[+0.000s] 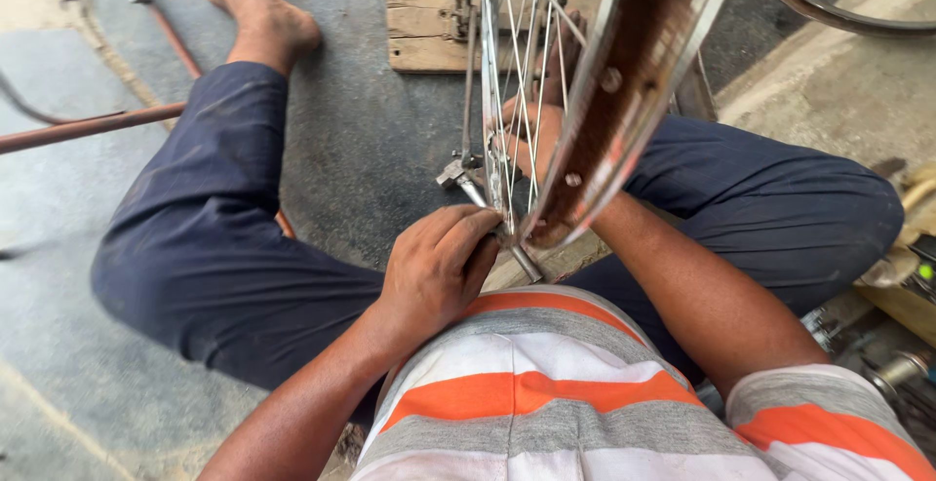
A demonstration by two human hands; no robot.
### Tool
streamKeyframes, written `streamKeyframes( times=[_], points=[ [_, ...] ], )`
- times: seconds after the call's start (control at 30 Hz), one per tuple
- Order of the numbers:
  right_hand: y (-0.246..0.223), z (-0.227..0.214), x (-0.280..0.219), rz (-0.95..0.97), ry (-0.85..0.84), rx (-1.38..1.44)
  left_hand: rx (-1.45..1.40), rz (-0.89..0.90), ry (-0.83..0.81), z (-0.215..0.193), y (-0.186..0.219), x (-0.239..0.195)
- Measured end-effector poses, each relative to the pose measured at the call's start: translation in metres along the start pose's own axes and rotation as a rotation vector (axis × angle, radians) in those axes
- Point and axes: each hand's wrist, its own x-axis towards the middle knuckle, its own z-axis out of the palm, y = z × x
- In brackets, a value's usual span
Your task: The person sits on the ground and works on a bicycle wheel, using a hammer and a metal block to tap the rim. They also use a spoke wrench to tighten the spokes and adjust the wheel's alignment.
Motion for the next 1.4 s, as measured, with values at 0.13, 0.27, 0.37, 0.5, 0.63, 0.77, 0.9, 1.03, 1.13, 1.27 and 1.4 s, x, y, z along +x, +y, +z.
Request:
streamKeyframes(
  times=[0.13,0.27,0.37,0.5,0.63,0.77,0.9,1.03,1.13,1.27,1.4],
  points=[
    [0.015,-0.005,-0.011,-0.188,-0.084,0.201,0.048,-0.039,0.011,0.000,0.013,-0.002],
    [0.015,-0.011,-0.006,0.219,-0.253,0.234,0.070,-0.158,0.029,0.007,0.029,0.001],
    [0.020,-0.005,-0.002,0.103,-0.132,0.016,0.128,-0.162,0.073,0.018,0.039,-0.004],
    [0.022,-0.013,0.008,0.151,-0.238,0.095,0.265,-0.168,0.014,0.018,0.048,0.006],
    [0.030,-0.010,0.003,0.143,-0.287,0.137,0.312,-0.216,-0.039,0.019,0.048,0.004],
    [0.032,-0.006,0.004,-0.263,-0.110,-0.161,0.306,-0.271,-0.035,0.024,0.042,0.003],
    [0.024,-0.008,0.002,-0.096,-0.229,-0.165,0.280,-0.203,-0.009,0.024,0.037,0.000],
    [0.012,-0.013,0.002,0.272,-0.366,-0.057,0.224,-0.140,-0.012,0.018,0.032,0.002],
    [0.009,-0.011,-0.002,0.166,-0.271,0.030,0.183,-0.130,-0.026,0.013,0.028,0.002],
    [0.018,-0.008,-0.002,0.314,-0.232,0.120,0.188,-0.222,-0.100,0.008,0.021,-0.001],
    [0.026,0.001,-0.004,0.024,-0.275,0.171,0.102,-0.123,-0.062,0.003,0.010,-0.007]
  ],
)
